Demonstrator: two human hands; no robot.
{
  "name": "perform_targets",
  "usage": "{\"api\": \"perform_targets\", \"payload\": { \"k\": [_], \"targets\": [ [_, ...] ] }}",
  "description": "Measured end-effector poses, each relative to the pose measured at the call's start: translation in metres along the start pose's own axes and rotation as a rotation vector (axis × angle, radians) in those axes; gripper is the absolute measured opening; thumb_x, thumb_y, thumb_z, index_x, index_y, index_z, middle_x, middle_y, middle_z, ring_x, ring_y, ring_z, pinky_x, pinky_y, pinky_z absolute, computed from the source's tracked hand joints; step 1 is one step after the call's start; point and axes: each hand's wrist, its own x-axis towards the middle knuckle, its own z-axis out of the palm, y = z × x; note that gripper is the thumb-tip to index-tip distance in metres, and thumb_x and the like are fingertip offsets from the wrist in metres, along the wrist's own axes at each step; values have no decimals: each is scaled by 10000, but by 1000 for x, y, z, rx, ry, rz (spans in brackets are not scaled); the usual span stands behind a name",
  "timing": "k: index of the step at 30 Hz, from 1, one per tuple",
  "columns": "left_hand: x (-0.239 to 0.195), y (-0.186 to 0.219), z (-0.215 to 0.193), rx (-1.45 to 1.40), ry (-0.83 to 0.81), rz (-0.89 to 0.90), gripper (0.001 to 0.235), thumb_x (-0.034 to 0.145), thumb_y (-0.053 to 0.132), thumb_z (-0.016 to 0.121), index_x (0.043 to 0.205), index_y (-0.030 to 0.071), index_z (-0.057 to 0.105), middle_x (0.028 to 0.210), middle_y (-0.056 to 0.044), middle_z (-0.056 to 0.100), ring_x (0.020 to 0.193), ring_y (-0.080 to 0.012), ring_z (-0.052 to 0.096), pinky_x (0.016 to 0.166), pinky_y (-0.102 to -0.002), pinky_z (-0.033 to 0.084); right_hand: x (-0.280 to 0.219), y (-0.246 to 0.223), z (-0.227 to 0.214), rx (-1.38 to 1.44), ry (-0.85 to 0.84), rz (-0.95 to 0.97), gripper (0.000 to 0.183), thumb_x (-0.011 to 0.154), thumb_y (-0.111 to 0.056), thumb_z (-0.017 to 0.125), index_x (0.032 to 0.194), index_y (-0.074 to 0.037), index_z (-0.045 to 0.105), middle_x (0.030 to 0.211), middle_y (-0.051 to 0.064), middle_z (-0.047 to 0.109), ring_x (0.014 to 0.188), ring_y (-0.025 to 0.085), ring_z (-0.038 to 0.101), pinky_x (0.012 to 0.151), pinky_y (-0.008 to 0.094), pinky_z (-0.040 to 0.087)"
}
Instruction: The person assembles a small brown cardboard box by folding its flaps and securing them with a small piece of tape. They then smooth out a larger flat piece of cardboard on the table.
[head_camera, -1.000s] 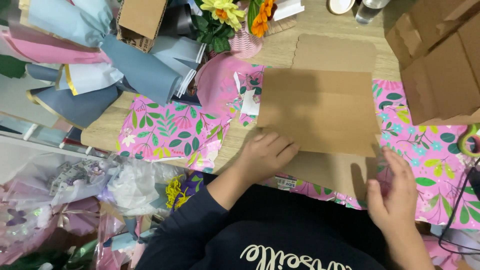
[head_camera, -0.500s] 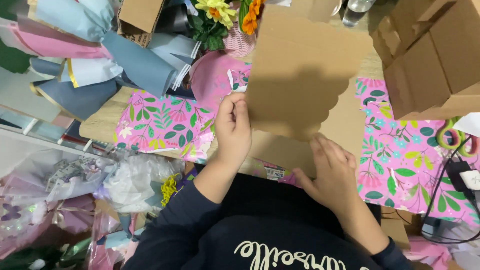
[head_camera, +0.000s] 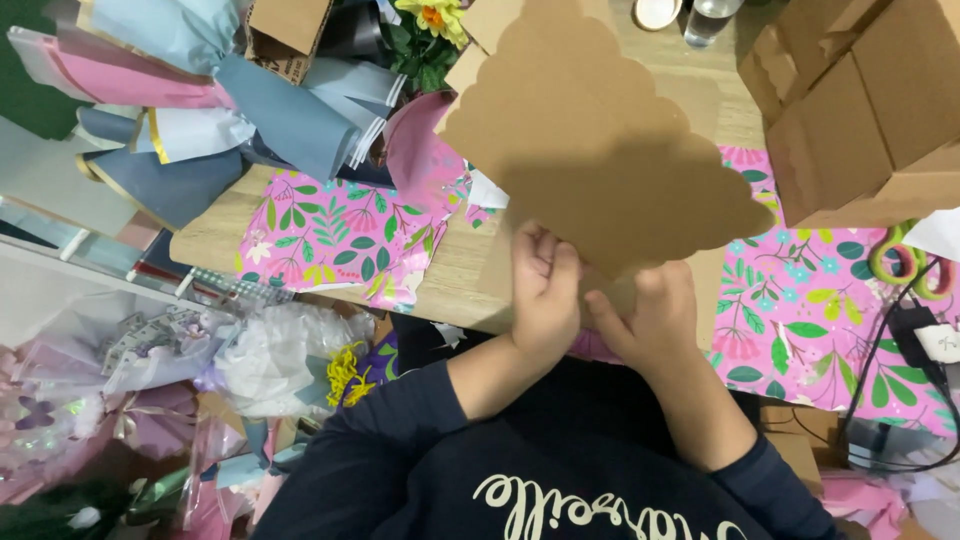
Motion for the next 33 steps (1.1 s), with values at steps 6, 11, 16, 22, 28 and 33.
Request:
{"api": "perform_targets", "payload": {
  "k": [6,11,16,22,28,33],
  "targets": [
    [2,-49,-24,-52,-230,9,232,1033,14,549,1160,122,388,785,15,518,739,-67,570,678,-200,493,34,4,-29,-76,69,-83,195,906,-266,748,930,-85,682,917,114,580,763,360,566,707,465,468],
    [21,-35,-17,-105,-237,-21,235,984,-29,562,1090,118,412,791,24,566,772,-67,605,724,-232,520,57,19,-37,-3,127,-239,91,917,-169,729,842,-119,724,959,100,617,769,358,576,733,502,477],
    [39,-32,-40,-179,-208,-215,109,760,-20,630,699,66,603,566,42,453,530,-22,433,493,-222,360,66,37,-42,95,189,-417,201,928,-71,709,753,-152,766,1001,85,654,775,355,586,760,538,486],
    [79,-26,-132,-729,-295,-665,469,1009,533,517,1340,218,624,1333,-114,677,1161,-347,680,990,-532,539,23,91,-58,41,-86,-380,144,955,-197,762,820,-155,735,1151,286,716,1119,458,706,828,520,505],
    [83,1,-150,-28,-307,-551,817,879,564,696,1541,203,381,1589,-307,375,833,-166,735,788,-307,622,-17,111,-62,-50,-434,-248,203,983,-170,564,876,-263,710,1354,140,689,1381,323,591,1101,584,446],
    [69,30,-126,748,-577,-353,464,903,142,722,1337,29,605,1315,-92,635,1068,-210,716,898,-271,585,4,91,-75,-339,-1156,409,429,722,-438,737,546,-48,708,1728,-273,205,1688,191,51,1014,931,89]
  ]
}}
